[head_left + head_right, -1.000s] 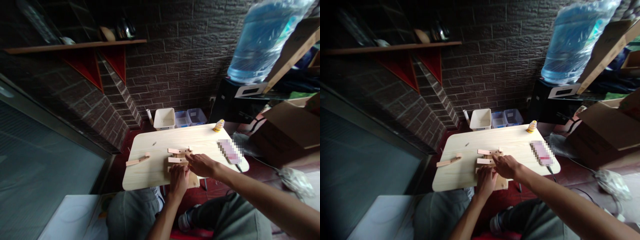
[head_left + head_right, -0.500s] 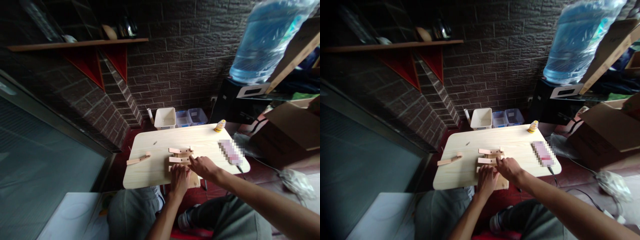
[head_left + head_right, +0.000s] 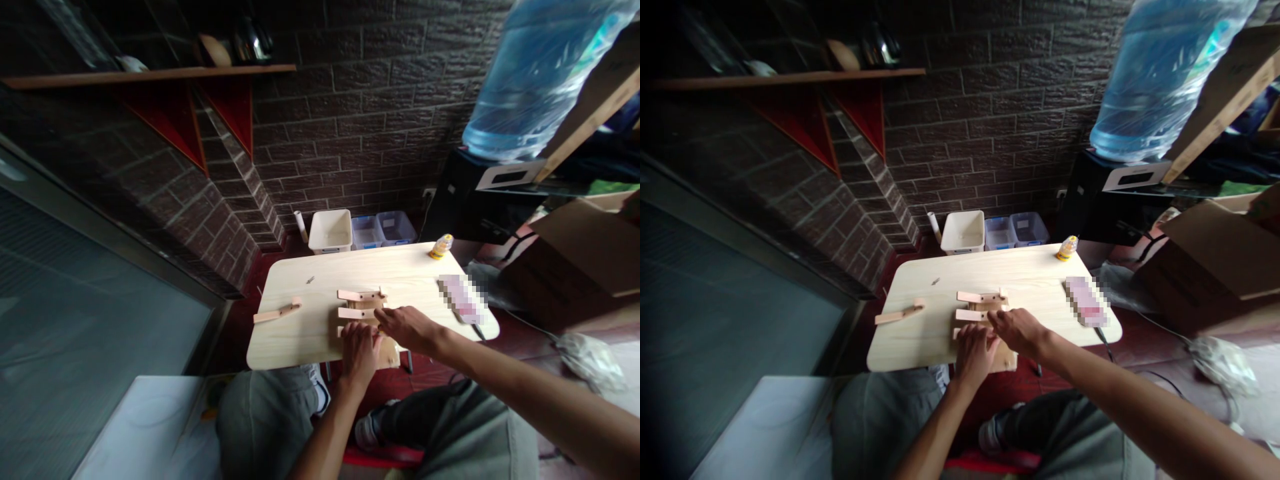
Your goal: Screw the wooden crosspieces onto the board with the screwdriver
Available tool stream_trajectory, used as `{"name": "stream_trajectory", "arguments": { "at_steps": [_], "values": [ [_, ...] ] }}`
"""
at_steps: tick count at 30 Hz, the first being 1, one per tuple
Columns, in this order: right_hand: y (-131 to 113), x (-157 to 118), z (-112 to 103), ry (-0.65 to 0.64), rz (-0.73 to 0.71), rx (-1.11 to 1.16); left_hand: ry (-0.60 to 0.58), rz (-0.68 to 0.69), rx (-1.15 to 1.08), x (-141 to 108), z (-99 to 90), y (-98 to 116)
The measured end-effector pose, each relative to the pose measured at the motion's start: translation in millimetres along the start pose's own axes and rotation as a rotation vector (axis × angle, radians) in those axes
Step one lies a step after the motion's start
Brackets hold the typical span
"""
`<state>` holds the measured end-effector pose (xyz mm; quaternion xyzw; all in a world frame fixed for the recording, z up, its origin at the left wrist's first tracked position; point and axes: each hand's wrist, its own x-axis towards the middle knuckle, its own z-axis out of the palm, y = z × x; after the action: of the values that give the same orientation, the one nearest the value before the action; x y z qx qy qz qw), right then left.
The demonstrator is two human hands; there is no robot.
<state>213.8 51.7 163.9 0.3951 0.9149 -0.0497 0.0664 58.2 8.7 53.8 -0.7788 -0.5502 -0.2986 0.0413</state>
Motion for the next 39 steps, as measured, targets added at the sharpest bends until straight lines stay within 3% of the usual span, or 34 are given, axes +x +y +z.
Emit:
{"name": "stream_trajectory", "arguments": {
  "at_steps": [11, 18, 21, 33, 39],
  "values": [
    [-11, -6, -2, -0.024, 0.248, -0.018, 0.012, 0.015, -0.005, -1, 1.3, 3],
    [-7, -5, 7, 0.064, -0.002, -0.001, 0.002, 0.008, -0.016, -3, 5.6, -3],
    [-5, -4, 12, 0.054, -0.025, 0.002, -0.012, 0.007, -0.022, -4, 8.1, -6],
    [-13, 2, 11, -0.021, 0.268, 0.046, 0.000, 0.004, 0.003, -6, 6.7, -2],
    [-3, -3, 11, 0.035, 0.024, 0.029, -0.026, 0.010, -0.039, -4, 2.5, -2]
  ]
}}
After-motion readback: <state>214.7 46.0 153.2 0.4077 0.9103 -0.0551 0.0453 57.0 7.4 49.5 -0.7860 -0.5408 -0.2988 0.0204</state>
